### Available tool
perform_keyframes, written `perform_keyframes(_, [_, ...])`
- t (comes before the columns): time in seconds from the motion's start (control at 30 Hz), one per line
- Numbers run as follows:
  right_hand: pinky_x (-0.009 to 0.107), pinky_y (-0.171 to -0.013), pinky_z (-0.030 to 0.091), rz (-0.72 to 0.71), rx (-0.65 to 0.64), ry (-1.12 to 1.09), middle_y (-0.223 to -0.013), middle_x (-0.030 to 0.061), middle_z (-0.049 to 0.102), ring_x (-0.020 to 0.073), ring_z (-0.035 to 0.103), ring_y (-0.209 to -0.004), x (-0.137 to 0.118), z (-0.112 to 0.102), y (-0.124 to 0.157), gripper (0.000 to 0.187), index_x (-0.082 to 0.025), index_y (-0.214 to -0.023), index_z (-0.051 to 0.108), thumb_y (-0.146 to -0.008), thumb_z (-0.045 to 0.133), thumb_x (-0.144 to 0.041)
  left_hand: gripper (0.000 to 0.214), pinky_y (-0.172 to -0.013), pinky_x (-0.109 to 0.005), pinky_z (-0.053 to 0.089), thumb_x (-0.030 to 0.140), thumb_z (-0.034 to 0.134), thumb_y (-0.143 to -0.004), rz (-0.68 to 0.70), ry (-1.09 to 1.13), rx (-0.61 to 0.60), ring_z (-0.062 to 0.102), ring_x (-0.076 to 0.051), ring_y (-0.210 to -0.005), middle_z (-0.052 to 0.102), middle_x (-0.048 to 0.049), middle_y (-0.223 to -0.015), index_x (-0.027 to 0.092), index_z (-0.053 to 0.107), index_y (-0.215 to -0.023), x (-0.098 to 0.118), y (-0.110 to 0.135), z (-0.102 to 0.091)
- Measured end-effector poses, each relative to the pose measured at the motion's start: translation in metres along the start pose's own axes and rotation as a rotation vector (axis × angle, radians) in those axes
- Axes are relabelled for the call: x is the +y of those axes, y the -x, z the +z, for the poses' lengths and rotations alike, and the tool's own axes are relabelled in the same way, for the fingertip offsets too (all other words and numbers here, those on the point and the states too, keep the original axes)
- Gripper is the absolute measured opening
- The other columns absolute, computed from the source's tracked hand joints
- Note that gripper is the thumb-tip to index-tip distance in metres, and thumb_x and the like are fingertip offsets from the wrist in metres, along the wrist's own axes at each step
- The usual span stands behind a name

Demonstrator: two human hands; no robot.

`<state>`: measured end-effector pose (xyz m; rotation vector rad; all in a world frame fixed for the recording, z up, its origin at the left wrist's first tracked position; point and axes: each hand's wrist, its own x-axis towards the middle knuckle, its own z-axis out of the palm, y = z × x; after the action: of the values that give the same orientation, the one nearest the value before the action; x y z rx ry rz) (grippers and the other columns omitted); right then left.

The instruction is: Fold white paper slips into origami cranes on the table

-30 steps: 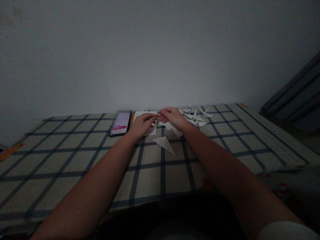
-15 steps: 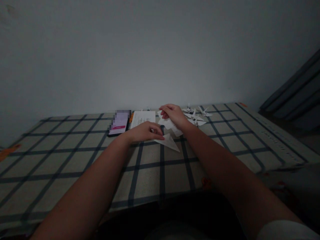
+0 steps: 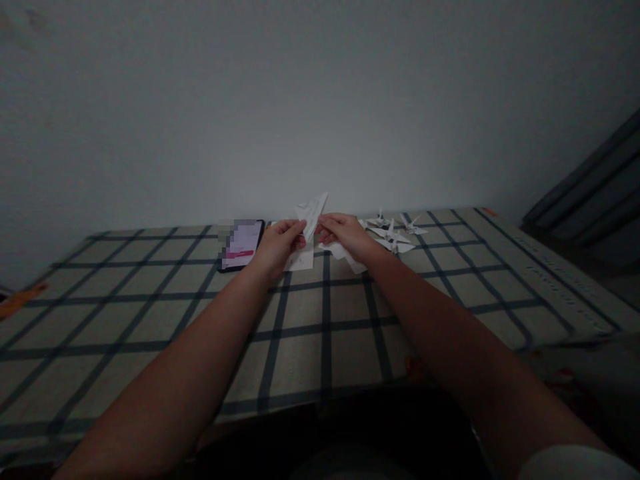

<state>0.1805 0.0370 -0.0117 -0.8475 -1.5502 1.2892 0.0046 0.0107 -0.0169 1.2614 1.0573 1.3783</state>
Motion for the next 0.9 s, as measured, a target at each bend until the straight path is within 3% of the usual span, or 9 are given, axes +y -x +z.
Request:
perform_keyframes(0.1, [0.023,-0.062,0.049,-0.001,0.058,0.034,-0.071,0.0014,0.066,0.0104,0.059,-0.062,0.004,0.0,-0.003,0.018,-0.017,-0.079,0.065,-0.089,0.061,-0.031,0.032,-0.065,-0.025,0.054,0.041,0.081,-0.066,-0.01,-0.023,-0.041,0.062,-0.012,-0.067,0.064,-0.001,-0.076,0.017,0.064,-0.08,0.001,0.002,0.001])
perform_keyframes(0.17, [0.024,-0.061,0.048,-0.003,0.07,0.023,-0.068,0.001,0.064,0.0104,0.058,-0.06,0.004,-0.001,-0.004,0.02,-0.017,-0.073,0.063,-0.089,0.059,-0.029,0.03,-0.069,-0.028,0.056,0.036,0.075,-0.072,0.032,-0.044,-0.05,0.066,-0.014,-0.074,0.069,-0.0041,-0.089,0.018,0.068,-0.095,0.001,0.003,0.001])
perform_keyframes(0.27, [0.024,-0.057,0.045,0.005,0.109,0.023,-0.064,0.0009,0.061,0.0099,0.054,-0.056,0.002,-0.002,-0.003,0.023,-0.018,-0.067,0.059,-0.089,0.058,-0.026,0.052,-0.072,-0.03,0.057,0.029,0.071,-0.072,0.161,-0.162,-0.038,0.068,-0.014,-0.077,0.069,-0.0067,-0.105,0.02,0.065,-0.123,0.002,0.003,-0.001])
perform_keyframes(0.33, [0.024,-0.056,0.044,0.01,0.12,0.041,-0.062,0.0007,0.059,0.0096,0.051,-0.054,0.0,-0.003,-0.002,0.026,-0.018,-0.064,0.056,-0.088,0.056,-0.025,0.059,-0.072,-0.031,0.057,0.03,0.073,-0.073,0.228,-0.275,-0.05,0.067,-0.014,-0.075,0.069,-0.0069,-0.102,0.019,0.063,-0.13,0.002,0.003,-0.004])
perform_keyframes(0.43, [0.025,-0.055,0.043,-0.007,0.106,0.086,-0.06,0.0008,0.057,0.0101,0.049,-0.054,-0.001,-0.003,-0.001,0.028,-0.019,-0.061,0.053,-0.088,0.055,-0.025,0.055,-0.073,-0.031,0.056,0.038,0.073,-0.077,0.308,-0.415,-0.078,0.066,-0.015,-0.075,0.071,-0.008,-0.096,0.018,0.067,-0.128,0.001,0.002,-0.01])
perform_keyframes(0.53, [0.025,-0.056,0.043,-0.018,0.105,0.131,-0.059,0.0007,0.056,0.0109,0.048,-0.055,0.0,-0.005,-0.001,0.028,-0.02,-0.062,0.052,-0.088,0.054,-0.026,0.052,-0.071,-0.029,0.055,0.042,0.073,-0.078,0.391,-0.501,-0.083,0.066,-0.017,-0.081,0.072,-0.0098,-0.104,0.02,0.071,-0.125,-0.002,0.002,-0.014])
perform_keyframes(0.7, [0.025,-0.053,0.041,-0.042,0.099,0.094,-0.058,-0.0004,0.052,0.0103,0.047,-0.054,0.004,-0.005,-0.003,0.027,-0.02,-0.062,0.052,-0.088,0.055,-0.027,0.052,-0.07,-0.029,0.056,0.045,0.072,-0.079,0.414,-0.545,-0.075,0.066,-0.018,-0.083,0.073,-0.0104,-0.101,0.018,0.071,-0.124,-0.001,0.003,-0.013])
perform_keyframes(0.9, [0.025,-0.056,0.047,-0.082,0.031,-0.062,-0.069,0.0009,0.058,0.0108,0.052,-0.058,0.007,-0.001,-0.005,0.033,-0.019,-0.077,0.059,-0.09,0.058,-0.049,0.052,-0.075,-0.032,0.057,0.048,0.071,-0.081,0.417,-0.555,-0.04,0.068,-0.02,-0.083,0.075,-0.0115,-0.102,0.017,0.072,-0.123,-0.001,0.002,-0.013])
